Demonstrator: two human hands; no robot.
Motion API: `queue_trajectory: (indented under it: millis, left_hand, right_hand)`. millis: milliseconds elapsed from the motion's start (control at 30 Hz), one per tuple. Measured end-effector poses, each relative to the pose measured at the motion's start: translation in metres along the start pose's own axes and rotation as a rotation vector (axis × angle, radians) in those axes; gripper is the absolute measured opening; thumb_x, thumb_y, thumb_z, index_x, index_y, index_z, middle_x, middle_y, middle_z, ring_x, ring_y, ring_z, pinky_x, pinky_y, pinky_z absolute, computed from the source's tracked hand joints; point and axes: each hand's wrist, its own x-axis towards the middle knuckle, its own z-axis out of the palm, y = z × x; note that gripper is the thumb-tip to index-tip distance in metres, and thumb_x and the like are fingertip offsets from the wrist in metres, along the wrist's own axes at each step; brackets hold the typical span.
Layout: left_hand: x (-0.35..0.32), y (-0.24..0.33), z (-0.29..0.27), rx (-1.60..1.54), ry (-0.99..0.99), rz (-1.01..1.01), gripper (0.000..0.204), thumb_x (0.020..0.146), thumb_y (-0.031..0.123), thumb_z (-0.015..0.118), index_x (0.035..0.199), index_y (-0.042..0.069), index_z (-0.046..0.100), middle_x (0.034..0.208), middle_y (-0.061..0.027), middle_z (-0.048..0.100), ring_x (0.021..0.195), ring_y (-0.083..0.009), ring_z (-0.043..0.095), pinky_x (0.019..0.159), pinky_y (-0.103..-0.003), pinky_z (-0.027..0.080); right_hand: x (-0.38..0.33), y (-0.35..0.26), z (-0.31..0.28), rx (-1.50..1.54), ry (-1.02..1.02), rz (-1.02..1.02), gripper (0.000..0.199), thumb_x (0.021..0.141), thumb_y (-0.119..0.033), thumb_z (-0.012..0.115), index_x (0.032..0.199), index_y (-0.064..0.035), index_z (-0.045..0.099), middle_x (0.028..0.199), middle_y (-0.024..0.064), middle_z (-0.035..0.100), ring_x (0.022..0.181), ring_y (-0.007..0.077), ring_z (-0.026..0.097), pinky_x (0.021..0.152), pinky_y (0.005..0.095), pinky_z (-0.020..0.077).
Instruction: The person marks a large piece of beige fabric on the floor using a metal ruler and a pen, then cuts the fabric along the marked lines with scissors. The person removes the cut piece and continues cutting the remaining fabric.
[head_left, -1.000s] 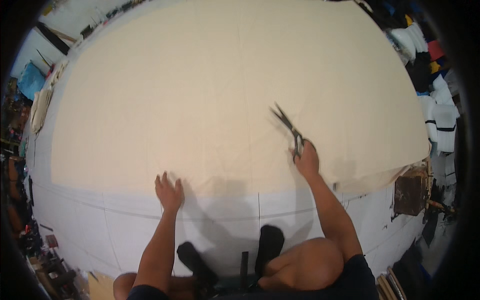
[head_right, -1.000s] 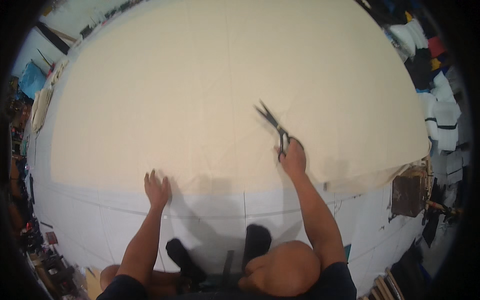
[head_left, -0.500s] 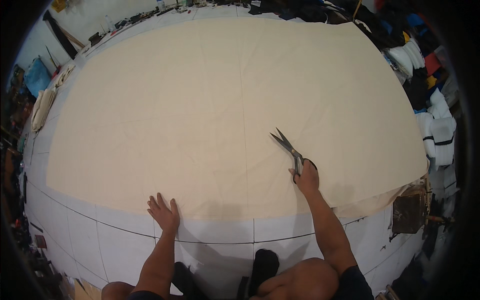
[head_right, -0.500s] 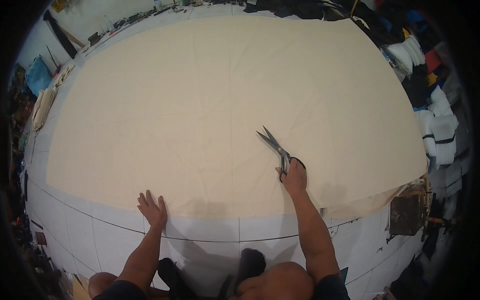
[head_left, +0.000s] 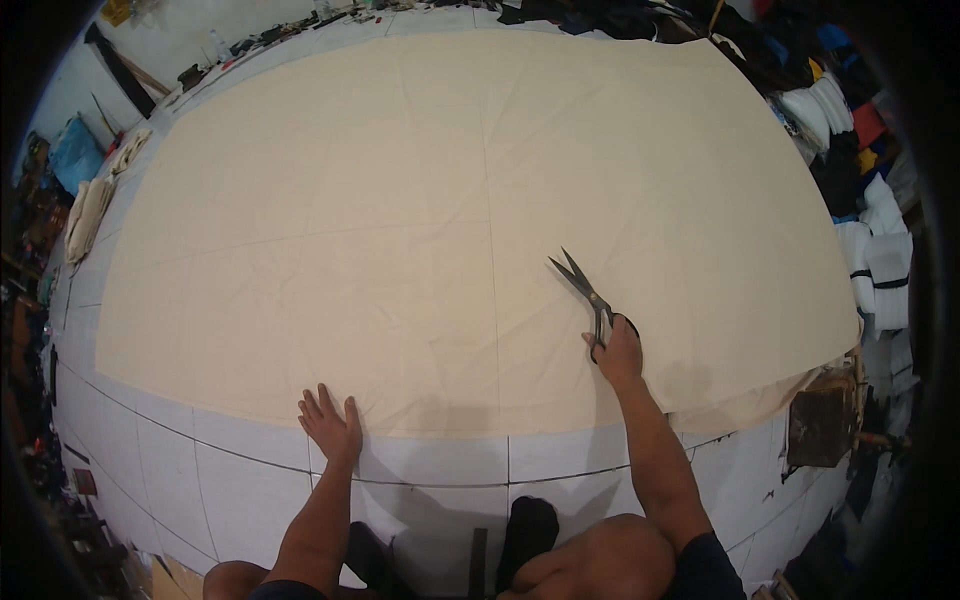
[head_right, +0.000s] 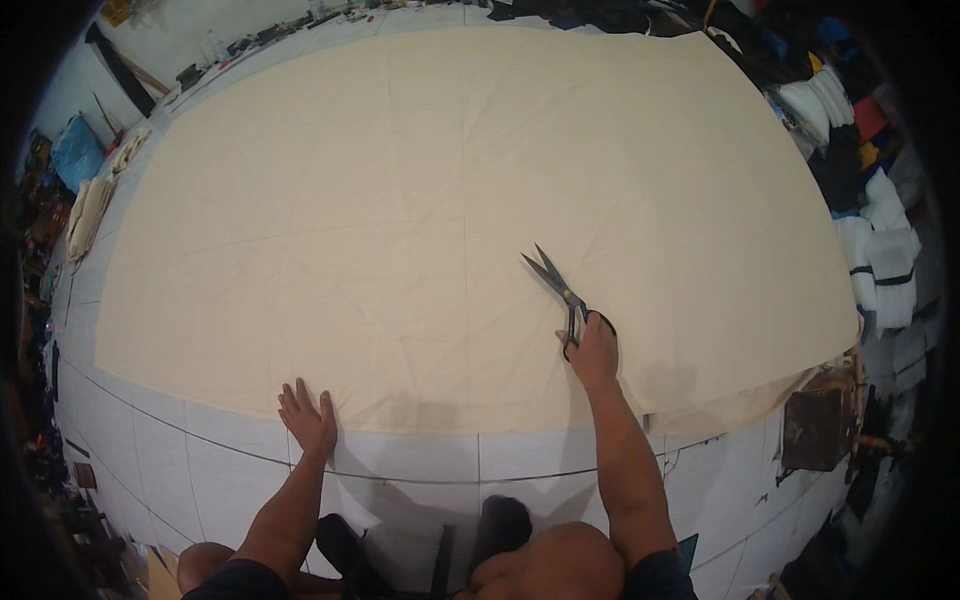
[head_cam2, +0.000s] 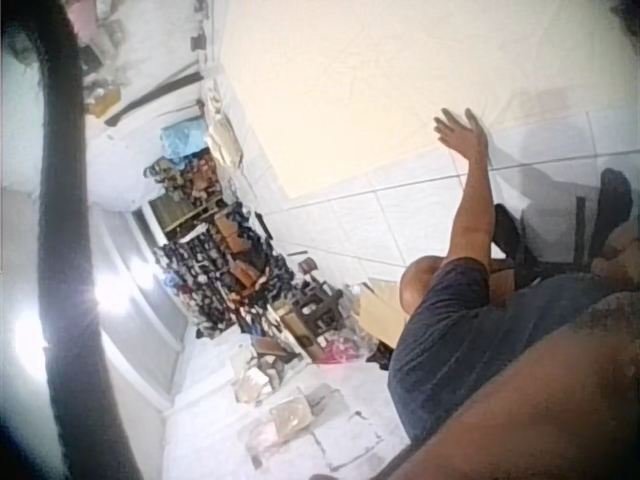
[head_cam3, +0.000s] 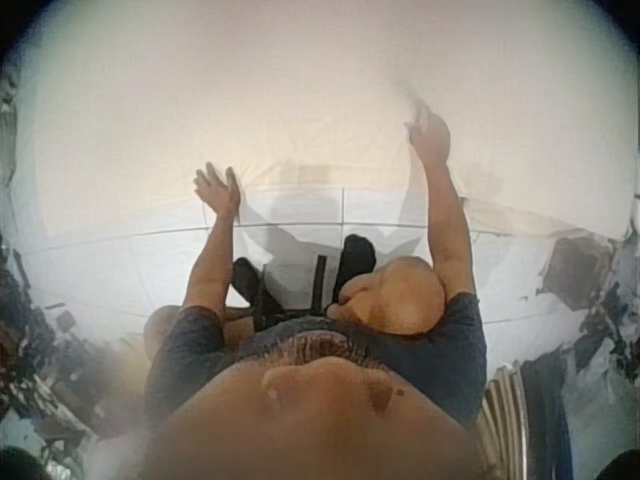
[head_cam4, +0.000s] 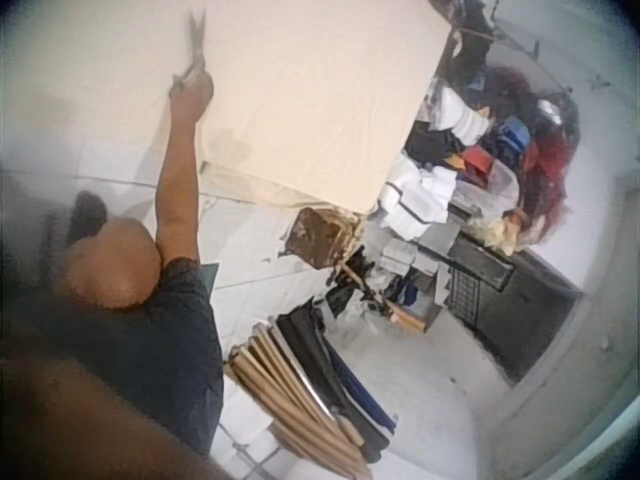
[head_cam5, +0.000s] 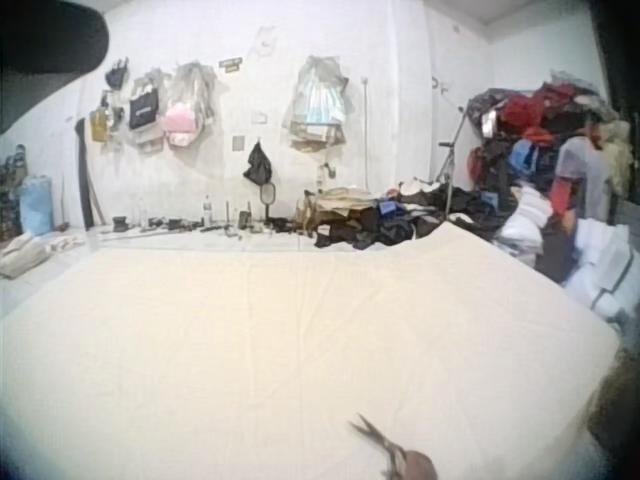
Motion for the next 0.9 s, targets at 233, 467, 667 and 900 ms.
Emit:
queue_trajectory:
  millis: [233, 467, 667, 900]
  left_hand:
    - [0.0, -0.005, 0.005, -0.001, -0.012, 0.005, 0.071, 0.097, 0.044, 0.055, 0.152, 0.005, 0.035, 0.159, -0.0277, 0.023, 0.148, -0.0471, 0.017, 0.12, -0.06, 0.011]
    - [0.0, -0.001, 0.003, -0.015, -0.001, 0.007, 0.07, 0.097, 0.043, 0.056, 0.151, 0.003, 0.037, 0.158, -0.0289, 0.025, 0.148, -0.0478, 0.018, 0.119, -0.061, 0.012]
    - [0.002, -0.004, 0.002, -0.002, 0.011, 0.025, 0.07, 0.096, 0.044, 0.058, 0.15, 0.004, 0.038, 0.156, -0.0301, 0.028, 0.146, -0.0485, 0.022, 0.118, -0.061, 0.016]
    - [0.011, -0.011, -0.006, 0.022, -0.008, 0.025, 0.072, 0.094, 0.048, 0.061, 0.149, 0.004, 0.041, 0.155, -0.0299, 0.031, 0.144, -0.048, 0.027, 0.117, -0.059, 0.02]
  right_hand:
    - [0.0, -0.003, 0.0, -0.004, -0.033, 0.006, 0.056, 0.085, -0.039, 0.078, 0.108, 0.0032, 0.05, 0.1, 0.0251, 0.062, 0.097, 0.0432, 0.06, 0.082, 0.0509, 0.048]
    - [0.0, -0.001, 0.003, -0.021, 0.018, -0.025, 0.056, 0.085, -0.039, 0.078, 0.108, 0.0031, 0.05, 0.097, 0.024, 0.061, 0.093, 0.043, 0.06, 0.08, 0.0512, 0.0475]
    - [0.001, -0.001, 0.004, -0.037, -0.013, -0.019, 0.054, 0.086, -0.039, 0.077, 0.106, 0.0026, 0.05, 0.095, 0.0237, 0.061, 0.092, 0.0422, 0.061, 0.079, 0.0512, 0.0476]
    - [-0.003, -0.007, 0.003, -0.112, -0.011, -0.025, 0.055, 0.084, -0.038, 0.078, 0.11, 0.0018, 0.051, 0.1, 0.0232, 0.063, 0.097, 0.0414, 0.063, 0.082, 0.0509, 0.0497]
